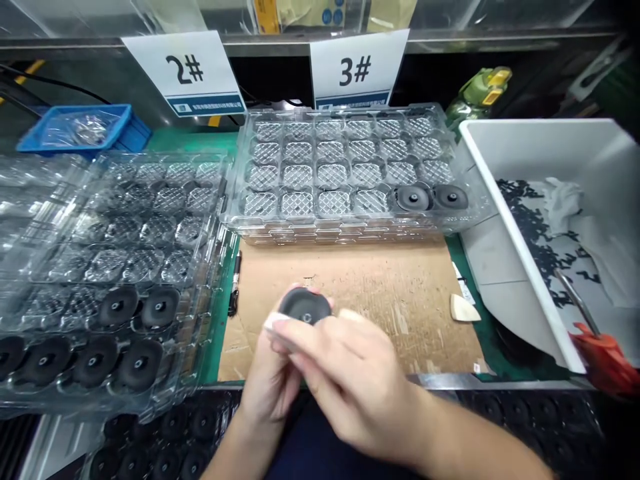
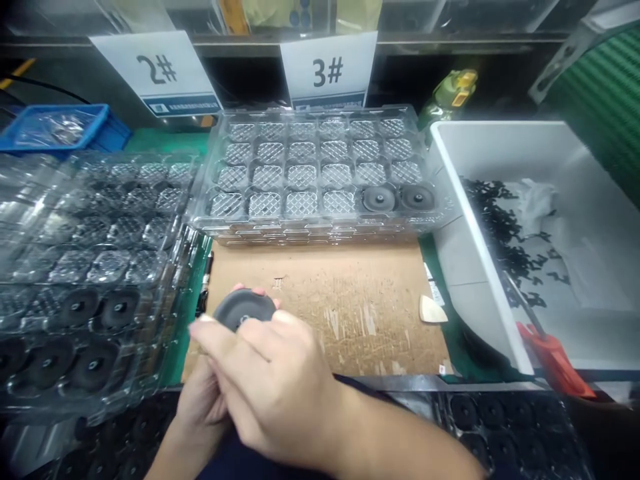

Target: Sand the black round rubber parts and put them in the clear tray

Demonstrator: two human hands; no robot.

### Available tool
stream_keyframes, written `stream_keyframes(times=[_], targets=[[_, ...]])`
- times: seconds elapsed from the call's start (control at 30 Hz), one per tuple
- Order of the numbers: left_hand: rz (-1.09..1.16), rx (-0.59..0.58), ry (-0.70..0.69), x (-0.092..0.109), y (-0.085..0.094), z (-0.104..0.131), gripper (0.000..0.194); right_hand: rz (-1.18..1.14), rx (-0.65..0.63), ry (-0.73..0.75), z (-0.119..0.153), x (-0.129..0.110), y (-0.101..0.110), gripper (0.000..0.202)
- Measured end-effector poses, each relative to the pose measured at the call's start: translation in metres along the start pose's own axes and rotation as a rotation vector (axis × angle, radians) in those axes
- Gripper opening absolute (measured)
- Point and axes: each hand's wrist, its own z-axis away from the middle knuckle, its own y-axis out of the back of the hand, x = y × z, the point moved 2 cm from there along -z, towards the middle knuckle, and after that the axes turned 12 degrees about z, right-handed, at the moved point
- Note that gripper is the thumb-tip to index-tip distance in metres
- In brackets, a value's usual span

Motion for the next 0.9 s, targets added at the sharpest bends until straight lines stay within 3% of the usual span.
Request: stream_keyframes(times=[0.1,0.27,0.37,0.43,0.53,0.6,0.7,0.77,0.9], targets=[[0.020,0.028,-0.068,0.000,0.007,-0.001,0.039,-0.019,-0.125,-0.045,-0.002,0.002,-0.006,0.025],[0.063,-0.016,-0.008,-0.006,0.003,0.003,0.023,0.111,0.072,-0.020,-0.008,0.005,-0.003,0.032],[0.016,-0.043,0.010,0.002,0.000,0.005,0.033,-0.004,-0.079,0.042,0.010,0.006,0.005,0.029],[-0.022,-0.073,0.030,0.004,0.001,0.005,0.045,-0.001,-0.145,-0.041,0.026,0.010,0.016,0.028],[-0.024,-0.108,0.068,-0.003,0.004,0.002,0.048,0.192,-0.086,-0.167,0.034,0.018,0.032,0.031],[-0.009,-0.109,0.101,-0.010,0.003,0.000,0.045,0.285,-0.015,-0.082,0.028,0.021,0.037,0.030],[-0.004,-0.117,0.131,-0.015,0.000,0.001,0.042,0.186,0.000,0.105,0.014,0.033,0.037,0.031],[-0.003,-0.134,0.175,-0.013,-0.003,0.003,0.042,0.104,0.012,0.022,0.013,0.049,0.037,0.030],[0.036,-0.154,0.288,-0.007,-0.009,0.006,0.048,0.091,0.066,-0.387,0.049,0.085,0.024,0.030]])
